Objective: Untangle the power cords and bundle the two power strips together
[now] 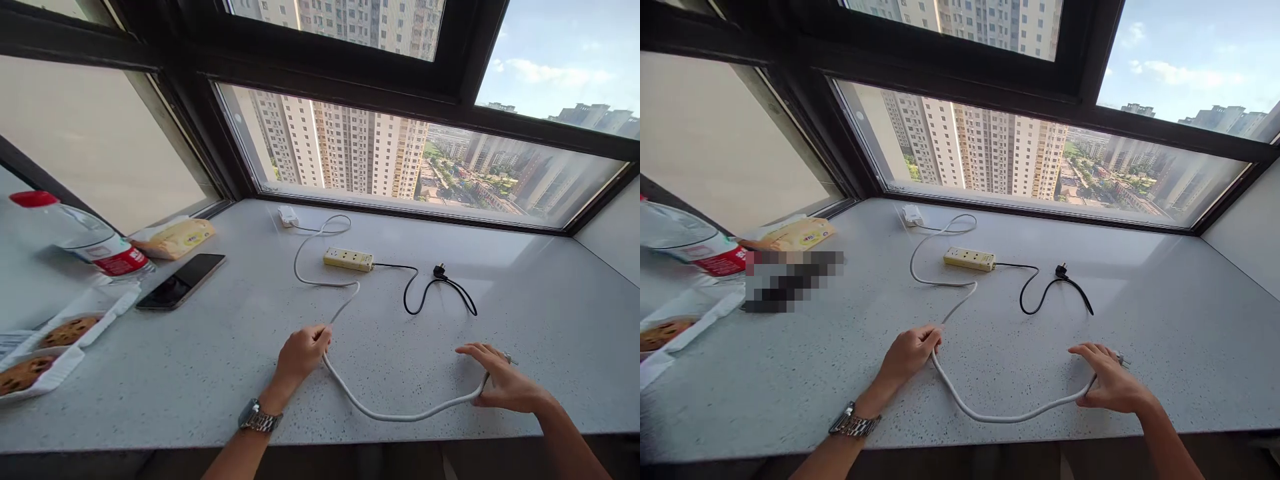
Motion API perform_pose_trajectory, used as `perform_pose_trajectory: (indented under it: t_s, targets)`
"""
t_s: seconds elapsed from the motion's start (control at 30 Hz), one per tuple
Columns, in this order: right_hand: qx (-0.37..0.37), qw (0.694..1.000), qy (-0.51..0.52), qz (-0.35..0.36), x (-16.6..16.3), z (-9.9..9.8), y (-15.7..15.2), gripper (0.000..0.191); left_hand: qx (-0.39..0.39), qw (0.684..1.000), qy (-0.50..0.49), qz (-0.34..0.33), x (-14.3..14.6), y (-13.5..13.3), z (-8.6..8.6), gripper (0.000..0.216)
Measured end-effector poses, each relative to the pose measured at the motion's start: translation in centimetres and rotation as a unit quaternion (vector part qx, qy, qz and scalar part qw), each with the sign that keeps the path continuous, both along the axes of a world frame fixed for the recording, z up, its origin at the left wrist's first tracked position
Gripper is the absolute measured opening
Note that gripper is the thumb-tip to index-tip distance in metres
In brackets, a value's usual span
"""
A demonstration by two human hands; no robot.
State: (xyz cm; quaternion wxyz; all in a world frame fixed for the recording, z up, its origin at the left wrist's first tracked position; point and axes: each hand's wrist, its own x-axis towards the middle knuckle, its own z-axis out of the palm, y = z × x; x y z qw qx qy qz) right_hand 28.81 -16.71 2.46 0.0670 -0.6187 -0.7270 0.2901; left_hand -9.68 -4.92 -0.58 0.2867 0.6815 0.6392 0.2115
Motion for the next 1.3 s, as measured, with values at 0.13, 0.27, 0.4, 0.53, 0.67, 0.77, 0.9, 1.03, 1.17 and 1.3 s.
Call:
perform_pose_trajectory:
  t_s: [0.13,0.27,0.4,0.53,0.67,0.77,0.9,1.03,1.17,1.3]
  targets:
    - [0.031,0.998,-0.037,0.028,-1.8,0.9,3.2,0.065,-0.005,0.985,0.172,-0.021,1.6,0.5,0.6,0.045]
    - [0.126,0.964,-0.216,-0.091,-2.1,0.3,8.3,0.048,-0.039,0.975,0.213,-0.056,2.3,1.0,1.4,0.045]
    - [0.057,0.956,-0.262,-0.119,1.3,1.1,10.3,0.046,-0.032,0.969,0.228,-0.090,2.2,1.0,1.3,0.050]
    - [0.024,0.986,-0.150,-0.064,4.3,3.9,8.4,0.057,-0.031,0.964,0.234,-0.120,2.9,1.3,1.0,0.046]
    - [0.071,0.996,-0.023,-0.053,1.8,6.6,6.6,0.064,-0.022,0.965,0.232,-0.119,5.1,1.6,0.8,0.040]
    - [0.140,0.986,0.019,-0.082,-2.8,6.4,6.9,0.053,-0.014,0.967,0.229,-0.115,6.7,1.6,0.7,0.042]
    - [0.250,0.955,0.036,-0.157,-6.6,2.9,8.7,0.040,-0.005,0.969,0.220,-0.112,7.4,1.6,0.4,0.042]
    - [0.433,0.862,-0.035,-0.262,-5.1,-1.3,9.9,0.043,0.000,0.973,0.205,-0.106,7.2,1.5,0.3,0.045]
    - [0.490,0.769,-0.101,-0.398,-1.3,-4.2,10.0,0.066,-0.008,0.970,0.219,-0.103,7.5,1.3,0.5,0.043]
    - [0.360,0.809,-0.072,-0.460,2.3,-5.3,10.3,0.071,-0.009,0.964,0.247,-0.102,8.1,1.1,0.5,0.044]
